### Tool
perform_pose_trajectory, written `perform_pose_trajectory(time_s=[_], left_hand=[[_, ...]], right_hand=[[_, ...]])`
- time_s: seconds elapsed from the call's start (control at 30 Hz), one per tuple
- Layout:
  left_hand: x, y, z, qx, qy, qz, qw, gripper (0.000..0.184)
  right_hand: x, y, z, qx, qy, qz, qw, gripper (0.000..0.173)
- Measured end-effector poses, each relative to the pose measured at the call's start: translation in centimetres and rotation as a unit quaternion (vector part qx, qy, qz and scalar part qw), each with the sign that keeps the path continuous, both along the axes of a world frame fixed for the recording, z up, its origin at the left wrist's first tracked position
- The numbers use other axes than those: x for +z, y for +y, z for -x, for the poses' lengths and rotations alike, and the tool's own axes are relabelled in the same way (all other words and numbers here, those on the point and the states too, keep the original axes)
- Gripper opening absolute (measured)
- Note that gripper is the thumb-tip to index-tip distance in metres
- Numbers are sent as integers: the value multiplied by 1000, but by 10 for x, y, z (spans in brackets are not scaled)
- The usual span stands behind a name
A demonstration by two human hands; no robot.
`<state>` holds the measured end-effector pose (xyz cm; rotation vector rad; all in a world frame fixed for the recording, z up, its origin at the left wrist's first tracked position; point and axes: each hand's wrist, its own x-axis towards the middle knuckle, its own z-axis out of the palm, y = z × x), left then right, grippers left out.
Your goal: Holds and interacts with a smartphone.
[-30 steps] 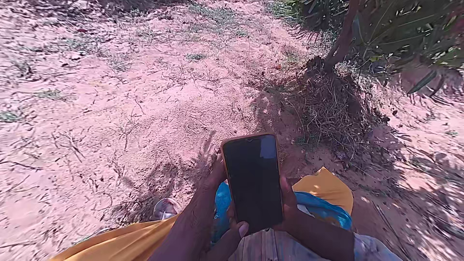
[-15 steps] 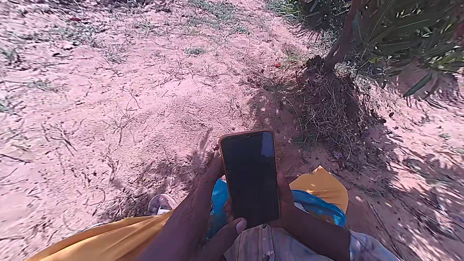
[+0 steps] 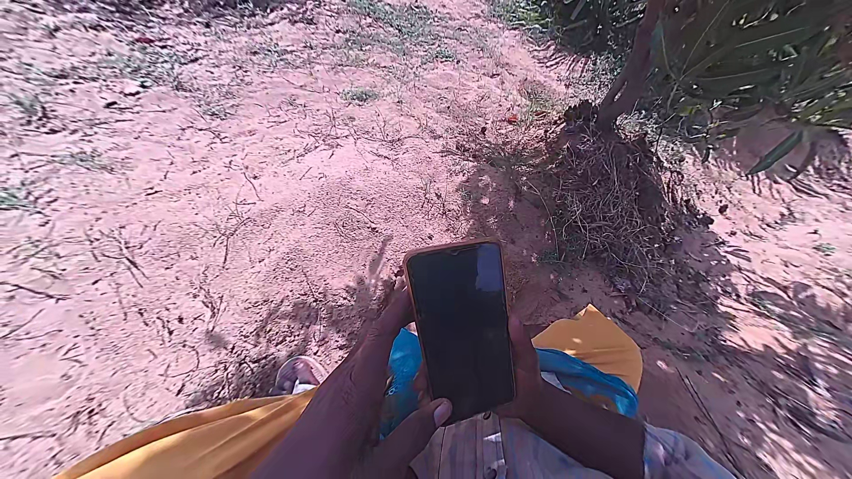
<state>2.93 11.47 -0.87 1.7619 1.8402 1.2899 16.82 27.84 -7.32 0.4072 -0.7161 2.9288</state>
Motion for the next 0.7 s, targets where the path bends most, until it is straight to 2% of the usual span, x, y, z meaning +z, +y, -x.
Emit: perform_pose_trajectory(time_s=[0.13,0.3,0.47,0.7], left_hand=[[0,0,-2,17,20,10,1000,97],[-3,-1,-5,44,45,20,998,101],[-2,-2,-9,62,54,51,995,107],[2,-1,-8,73,64,70,993,105]], right_hand=[[-3,1,-1,-1,-19,-5,1000,66],[0,0,-3,-12,-16,4,1000,60],[-4,0,-3,4,-16,12,1000,64],[-3,1,-3,14,-25,28,999,64]])
